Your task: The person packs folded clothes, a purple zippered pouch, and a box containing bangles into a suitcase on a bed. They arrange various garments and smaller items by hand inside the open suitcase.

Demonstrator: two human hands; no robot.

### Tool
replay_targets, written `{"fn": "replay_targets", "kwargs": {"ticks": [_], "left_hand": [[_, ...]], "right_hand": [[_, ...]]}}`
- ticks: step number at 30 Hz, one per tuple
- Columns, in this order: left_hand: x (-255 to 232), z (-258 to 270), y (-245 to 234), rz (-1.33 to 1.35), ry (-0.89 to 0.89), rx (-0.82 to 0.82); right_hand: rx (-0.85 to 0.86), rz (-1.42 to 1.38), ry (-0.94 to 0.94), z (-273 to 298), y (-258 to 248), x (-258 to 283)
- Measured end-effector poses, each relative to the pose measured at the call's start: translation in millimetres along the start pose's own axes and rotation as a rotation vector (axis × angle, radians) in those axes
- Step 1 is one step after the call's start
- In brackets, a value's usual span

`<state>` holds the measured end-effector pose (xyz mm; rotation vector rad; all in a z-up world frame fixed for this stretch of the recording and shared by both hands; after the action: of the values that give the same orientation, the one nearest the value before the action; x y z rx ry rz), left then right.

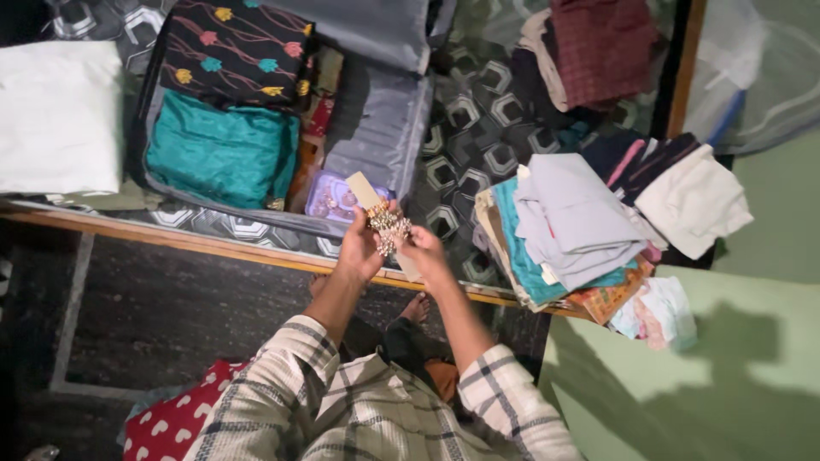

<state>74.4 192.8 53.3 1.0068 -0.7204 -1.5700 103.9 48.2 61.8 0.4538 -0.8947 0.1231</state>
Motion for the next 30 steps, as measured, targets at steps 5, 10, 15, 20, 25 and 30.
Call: {"fn": "replay_targets", "kwargs": {"ticks": [5, 10, 15, 20, 25, 30], "left_hand": [[-46.4, -22.2, -47.1, -0.068, 0.058, -0.025], [-99.8, -51.4, -106.3, -0.281, 0.081, -0.269], [-115.9, -84.5, -177.1, -0.480, -0.015, -0.408], [-113.2, -92.9, -214.1, -0.639, -0.200, -0.597], [-116.5, -93.8, -229.9, -0.738, -0.415, -0.553], [-128.6, -84.0, -230.3, -0.649, -0.493, -0.491]], "right_hand": [[0.105, 0.134, 0.071, -70.2, 19.5, 2.8], [0.245, 0.247, 0.065, -134.6, 37.7, -1.7], [0.233, 0.439, 0.079, -186.5, 38.0, -39.3], [0.235, 0.556, 0.098, -203.4, 24.6, -84.2], [0.245, 0.655, 0.118, -211.0, 17.6, -108.9], [0.246, 0.737, 0.105, -221.5, 21.4, -123.9]]}}
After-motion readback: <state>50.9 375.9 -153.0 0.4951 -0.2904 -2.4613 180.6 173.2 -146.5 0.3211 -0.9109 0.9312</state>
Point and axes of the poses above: each hand's wrist, its own z-axis away from the middle knuckle, its own y-axis out of the palm, x = y × z, the point moved 4 cm from there along -z, towards the middle knuckle, and after that the axes turned 5 degrees about -z, right-handed, at the moved point
